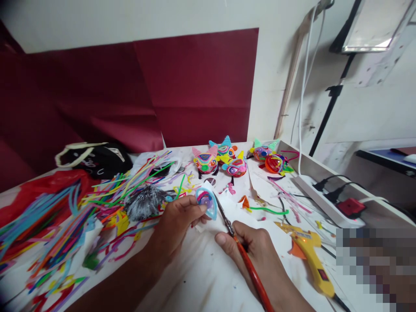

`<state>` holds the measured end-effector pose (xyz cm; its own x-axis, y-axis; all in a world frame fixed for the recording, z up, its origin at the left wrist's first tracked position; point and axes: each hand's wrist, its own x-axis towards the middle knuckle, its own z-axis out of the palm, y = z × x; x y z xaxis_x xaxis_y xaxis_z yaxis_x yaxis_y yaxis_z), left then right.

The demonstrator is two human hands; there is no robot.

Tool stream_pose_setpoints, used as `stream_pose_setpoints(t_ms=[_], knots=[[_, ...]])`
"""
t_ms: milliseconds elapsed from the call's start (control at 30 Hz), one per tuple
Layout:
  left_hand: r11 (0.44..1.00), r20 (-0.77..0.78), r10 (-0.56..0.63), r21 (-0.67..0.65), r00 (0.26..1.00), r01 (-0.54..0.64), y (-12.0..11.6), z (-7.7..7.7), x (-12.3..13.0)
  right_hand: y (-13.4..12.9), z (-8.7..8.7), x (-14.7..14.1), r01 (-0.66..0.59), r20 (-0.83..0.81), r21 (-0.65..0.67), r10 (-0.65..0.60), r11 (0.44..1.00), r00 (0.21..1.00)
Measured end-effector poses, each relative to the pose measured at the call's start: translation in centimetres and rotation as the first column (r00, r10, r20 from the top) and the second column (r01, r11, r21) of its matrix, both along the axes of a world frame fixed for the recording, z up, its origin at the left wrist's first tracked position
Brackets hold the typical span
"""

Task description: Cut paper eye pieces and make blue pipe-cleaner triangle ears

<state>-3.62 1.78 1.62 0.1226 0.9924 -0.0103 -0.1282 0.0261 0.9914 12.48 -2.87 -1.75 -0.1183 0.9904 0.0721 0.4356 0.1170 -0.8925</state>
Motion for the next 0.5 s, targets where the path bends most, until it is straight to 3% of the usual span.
stream_pose_setpoints(t_ms=[200,500], knots=[[0.999,-0.034,0.035,-0.001,0.999,-0.035,0.1,0.1,0.1,-0.9,0.7,0.8,-0.155,-0.129,-0.179,0.133,0.972,0.983],[1.0,-0.067,0.03,0.01,0.997,-0.029,0.4,-0.3,-0.1,-2.1,1.3,3.2,-0.136,-0.008,-0.247,0.139,0.959,0.99]])
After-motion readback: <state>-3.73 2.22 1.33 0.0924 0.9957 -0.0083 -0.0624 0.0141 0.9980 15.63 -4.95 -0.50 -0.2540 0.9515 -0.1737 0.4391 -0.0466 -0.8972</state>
